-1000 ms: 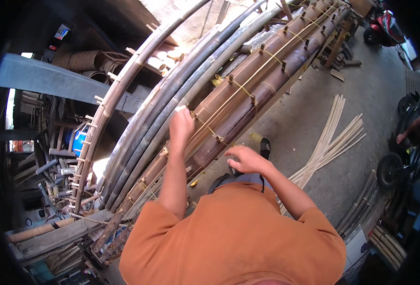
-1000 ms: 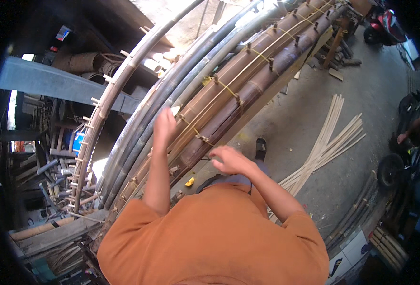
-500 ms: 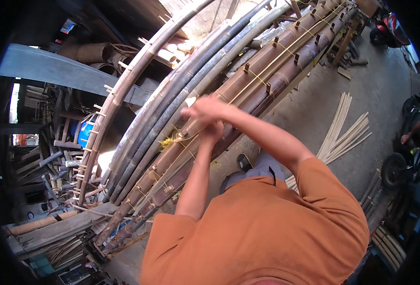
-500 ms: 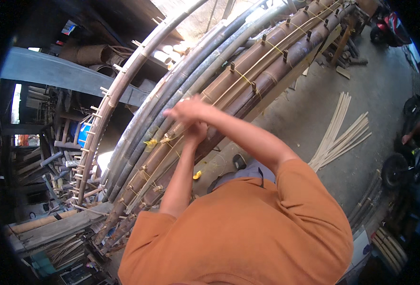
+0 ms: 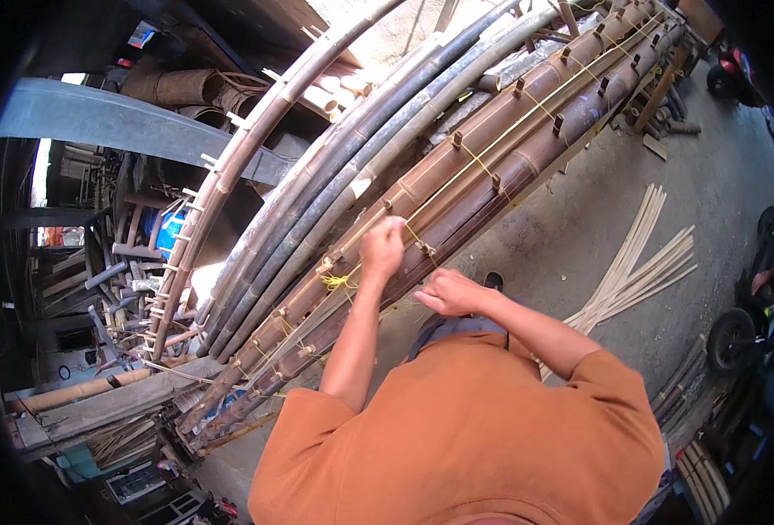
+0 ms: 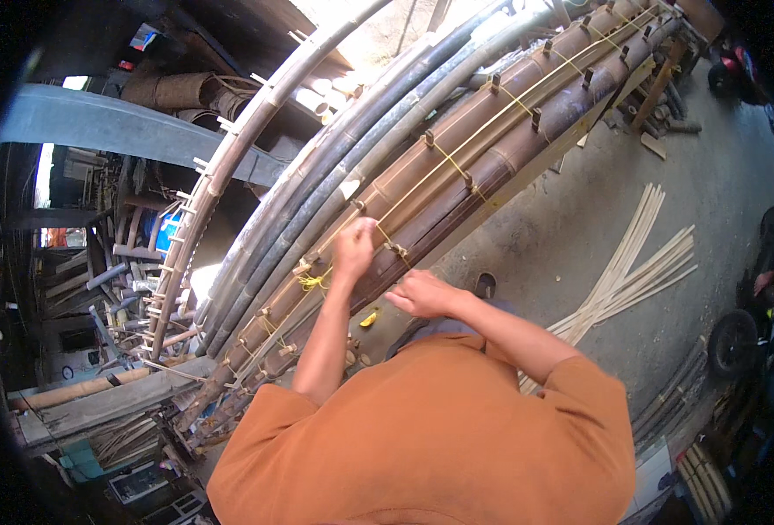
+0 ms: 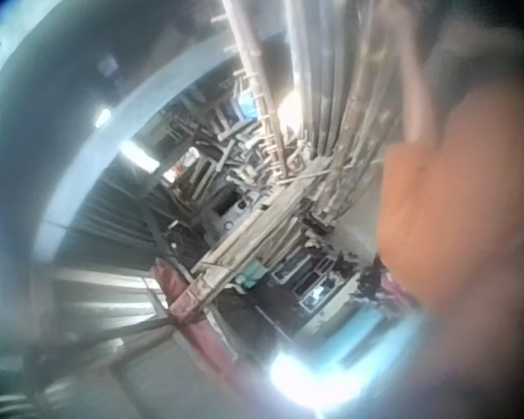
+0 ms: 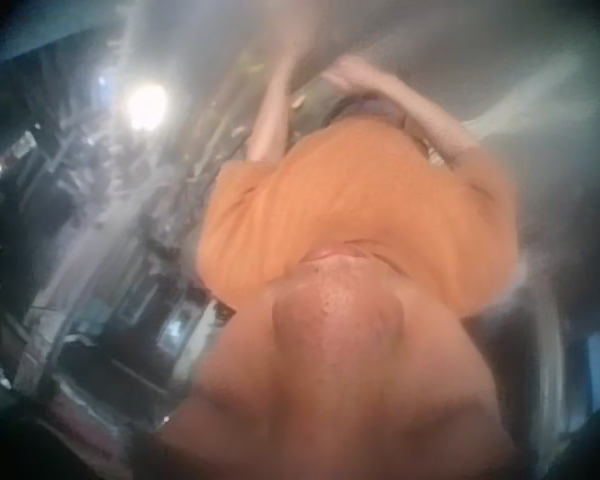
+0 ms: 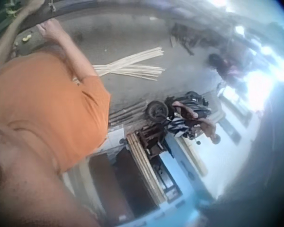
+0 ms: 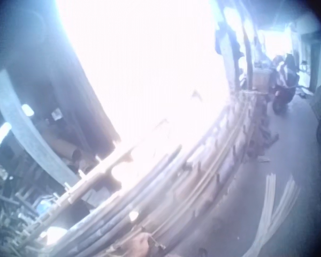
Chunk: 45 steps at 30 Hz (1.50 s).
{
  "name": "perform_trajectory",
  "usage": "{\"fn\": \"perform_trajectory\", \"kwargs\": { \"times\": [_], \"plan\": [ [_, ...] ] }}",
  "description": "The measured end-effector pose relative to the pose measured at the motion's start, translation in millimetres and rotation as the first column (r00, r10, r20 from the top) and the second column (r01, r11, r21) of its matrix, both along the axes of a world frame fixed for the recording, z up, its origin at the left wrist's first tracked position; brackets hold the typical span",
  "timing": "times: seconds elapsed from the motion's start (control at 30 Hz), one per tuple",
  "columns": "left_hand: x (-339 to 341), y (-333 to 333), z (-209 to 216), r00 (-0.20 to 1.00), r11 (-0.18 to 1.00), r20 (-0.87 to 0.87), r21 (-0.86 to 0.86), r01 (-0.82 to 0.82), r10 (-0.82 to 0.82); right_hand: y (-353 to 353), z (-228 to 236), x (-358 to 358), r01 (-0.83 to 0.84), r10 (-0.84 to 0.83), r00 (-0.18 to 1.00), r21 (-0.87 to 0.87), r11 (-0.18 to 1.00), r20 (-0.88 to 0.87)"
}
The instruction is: The person sits on the floor sorting thin wooden strips into a neat pile. They then stand up, gather the strips, and place them onto a bamboo rack, securing them with yellow string.
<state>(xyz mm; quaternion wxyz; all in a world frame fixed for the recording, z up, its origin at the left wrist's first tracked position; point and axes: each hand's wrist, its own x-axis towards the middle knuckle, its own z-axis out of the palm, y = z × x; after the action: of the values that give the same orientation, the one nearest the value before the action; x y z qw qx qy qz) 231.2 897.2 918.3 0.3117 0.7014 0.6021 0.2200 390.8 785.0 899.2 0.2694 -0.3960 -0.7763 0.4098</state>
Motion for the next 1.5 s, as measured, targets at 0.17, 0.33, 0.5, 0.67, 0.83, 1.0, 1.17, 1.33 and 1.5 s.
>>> {"fn": "perform_trajectory", "kwargs": {
  "times": [0.17,0.33,0.5,0.67,0.83,1.0,1.17,1.33,1.5],
  "plan": [
    [18,99,34,0.901,0.994,0.425,0.028,-0.105,0.083,-4,-20,6,0.051,-0.088,0.984,0.230,0.972,0.157],
    [-15,133,-53,0.977,0.978,-0.181,0.194,-0.073,0.109,-9,-11,-8,0.065,-0.119,0.972,0.256,0.964,0.201],
    [-68,93,6,0.991,0.992,-0.131,0.124,-0.002,0.019,-38,8,-52,0.182,-0.233,0.943,0.220,0.958,0.237],
    [-193,-10,0,0.969,0.991,-0.211,-0.026,0.129,-0.131,-66,-28,-148,-0.160,-0.559,0.642,-0.805,0.572,-0.525],
    [-186,-78,2,0.957,0.997,-0.282,-0.071,0.041,-0.060,-36,21,-201,0.180,-0.803,-0.303,-0.858,0.481,-0.514],
    [-174,-70,-2,0.952,0.984,-0.270,-0.144,0.109,-0.145,18,92,-274,0.310,-0.324,0.941,-0.136,0.941,-0.100],
    [-182,-69,-7,0.973,0.995,-0.224,0.064,0.077,-0.061,123,71,-229,0.089,-0.293,0.637,0.310,0.947,0.713],
    [-189,-72,-7,0.978,0.996,-0.210,0.092,0.002,0.018,125,102,-204,-0.098,0.052,0.990,-0.388,0.916,-0.129],
    [-176,-77,1,0.962,0.995,-0.271,0.096,0.004,0.023,-43,23,-171,-0.083,0.028,0.988,0.372,0.925,0.152]
  ]
}}
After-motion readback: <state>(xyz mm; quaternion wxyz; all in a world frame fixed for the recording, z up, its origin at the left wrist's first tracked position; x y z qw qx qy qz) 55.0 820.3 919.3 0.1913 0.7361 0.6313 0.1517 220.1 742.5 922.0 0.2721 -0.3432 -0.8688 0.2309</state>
